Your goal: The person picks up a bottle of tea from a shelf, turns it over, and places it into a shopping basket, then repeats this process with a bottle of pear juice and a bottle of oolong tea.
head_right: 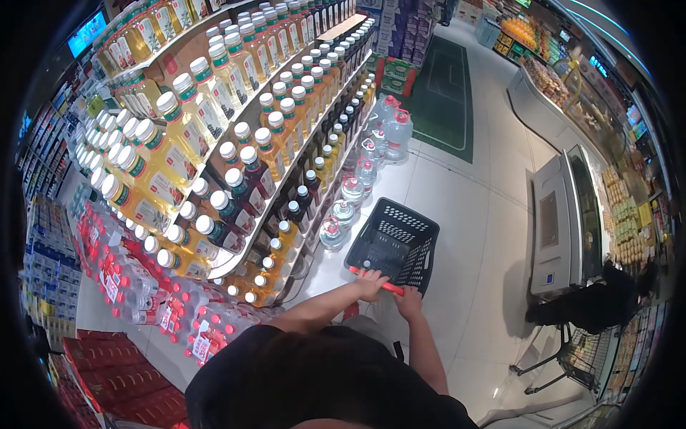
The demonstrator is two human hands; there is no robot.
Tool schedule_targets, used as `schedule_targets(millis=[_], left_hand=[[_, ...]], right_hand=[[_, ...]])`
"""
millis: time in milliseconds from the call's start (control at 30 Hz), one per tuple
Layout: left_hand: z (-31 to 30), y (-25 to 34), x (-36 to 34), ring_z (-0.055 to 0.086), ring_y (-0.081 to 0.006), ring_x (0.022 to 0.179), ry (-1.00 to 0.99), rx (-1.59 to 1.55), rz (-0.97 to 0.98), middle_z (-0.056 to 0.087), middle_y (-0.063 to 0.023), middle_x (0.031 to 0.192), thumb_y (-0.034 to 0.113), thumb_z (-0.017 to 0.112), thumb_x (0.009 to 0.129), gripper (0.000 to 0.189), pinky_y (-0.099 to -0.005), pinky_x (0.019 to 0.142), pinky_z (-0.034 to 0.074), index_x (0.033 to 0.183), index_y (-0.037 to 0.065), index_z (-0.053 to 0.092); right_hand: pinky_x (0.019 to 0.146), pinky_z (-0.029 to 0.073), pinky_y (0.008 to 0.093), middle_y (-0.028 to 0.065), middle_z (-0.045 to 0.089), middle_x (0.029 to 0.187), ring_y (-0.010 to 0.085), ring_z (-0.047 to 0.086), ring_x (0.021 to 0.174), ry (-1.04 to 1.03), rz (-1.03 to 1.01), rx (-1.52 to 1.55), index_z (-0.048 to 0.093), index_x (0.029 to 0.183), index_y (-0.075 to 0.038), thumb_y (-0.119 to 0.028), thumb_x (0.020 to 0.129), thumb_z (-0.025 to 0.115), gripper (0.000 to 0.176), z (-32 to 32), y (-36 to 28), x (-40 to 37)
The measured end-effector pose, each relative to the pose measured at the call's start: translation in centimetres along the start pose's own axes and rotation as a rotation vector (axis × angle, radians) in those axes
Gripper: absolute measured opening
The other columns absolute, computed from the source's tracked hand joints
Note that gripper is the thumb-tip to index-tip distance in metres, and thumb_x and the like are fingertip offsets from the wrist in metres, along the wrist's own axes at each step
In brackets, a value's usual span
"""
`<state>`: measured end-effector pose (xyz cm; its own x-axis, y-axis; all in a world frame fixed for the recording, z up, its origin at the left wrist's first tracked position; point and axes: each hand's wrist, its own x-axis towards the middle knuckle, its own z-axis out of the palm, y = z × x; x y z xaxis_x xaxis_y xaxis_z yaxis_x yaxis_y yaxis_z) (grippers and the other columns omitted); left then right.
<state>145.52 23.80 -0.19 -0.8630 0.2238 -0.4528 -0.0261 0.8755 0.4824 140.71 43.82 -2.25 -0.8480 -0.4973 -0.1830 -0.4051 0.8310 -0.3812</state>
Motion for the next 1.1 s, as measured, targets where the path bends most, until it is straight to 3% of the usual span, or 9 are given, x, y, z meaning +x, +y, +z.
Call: schedule_targets(millis=[233,433,633,833,1100], left_hand=[[-3.0,-1.4,6.8,0.024,-0.0344,0.135,0.131,-0.015,-0.006,0.027,-0.0169,0.145,0.033,0.070,0.069,0.087,-0.0574,0.109,0.016,0.143,0.016,0.027],[-6.5,-2.7,11.2,0.021,-0.0330,0.137,0.081,-0.057,0.053,0.025,-0.0165,0.146,0.027,0.068,0.069,0.087,-0.0576,0.109,0.013,0.144,0.016,0.025],[-10.2,-4.6,15.3,0.023,-0.0326,0.136,0.022,-0.074,0.157,0.023,-0.0165,0.148,0.030,0.067,0.070,0.090,-0.0576,0.109,0.015,0.146,0.015,0.019],[-14.0,-6.7,18.2,0.027,-0.0319,0.134,-0.068,-0.071,0.224,0.025,-0.0153,0.147,0.029,0.065,0.072,0.089,-0.0546,0.109,0.017,0.146,0.014,0.018],[-16.4,-7.5,21.6,0.027,-0.0302,0.134,-0.099,-0.116,0.192,0.028,-0.0138,0.145,0.029,0.064,0.073,0.086,-0.0524,0.110,0.017,0.146,0.014,0.022]], right_hand=[[0.086,0.044,0.0466,0.0163,0.053,0.110,0.0373,0.051,0.102,-0.009,-0.014,0.028,0.058,0.110,-0.008,-0.039,0.078,0.066,0.045,-1.7,3.2,8.1],[0.086,0.041,0.0442,0.0163,0.057,0.103,0.0357,0.052,0.098,0.043,-0.100,0.009,0.059,0.105,-0.005,-0.032,0.079,0.067,0.038,-3.1,4.9,13.7],[0.085,0.041,0.0437,0.0154,0.057,0.101,0.0339,0.053,0.096,0.060,-0.021,-0.022,0.058,0.103,-0.004,-0.032,0.079,0.067,0.038,-5.3,4.3,18.3],[0.083,0.045,0.0443,0.0171,0.060,0.096,0.0349,0.056,0.093,-0.109,-0.031,-0.032,0.061,0.105,-0.005,-0.035,0.074,0.071,0.044,-6.4,5.6,23.7],[0.080,0.044,0.0448,0.0178,0.060,0.094,0.0352,0.057,0.091,-0.070,-0.114,-0.028,0.059,0.103,-0.003,-0.034,0.073,0.072,0.046,-7.4,6.6,27.6]])
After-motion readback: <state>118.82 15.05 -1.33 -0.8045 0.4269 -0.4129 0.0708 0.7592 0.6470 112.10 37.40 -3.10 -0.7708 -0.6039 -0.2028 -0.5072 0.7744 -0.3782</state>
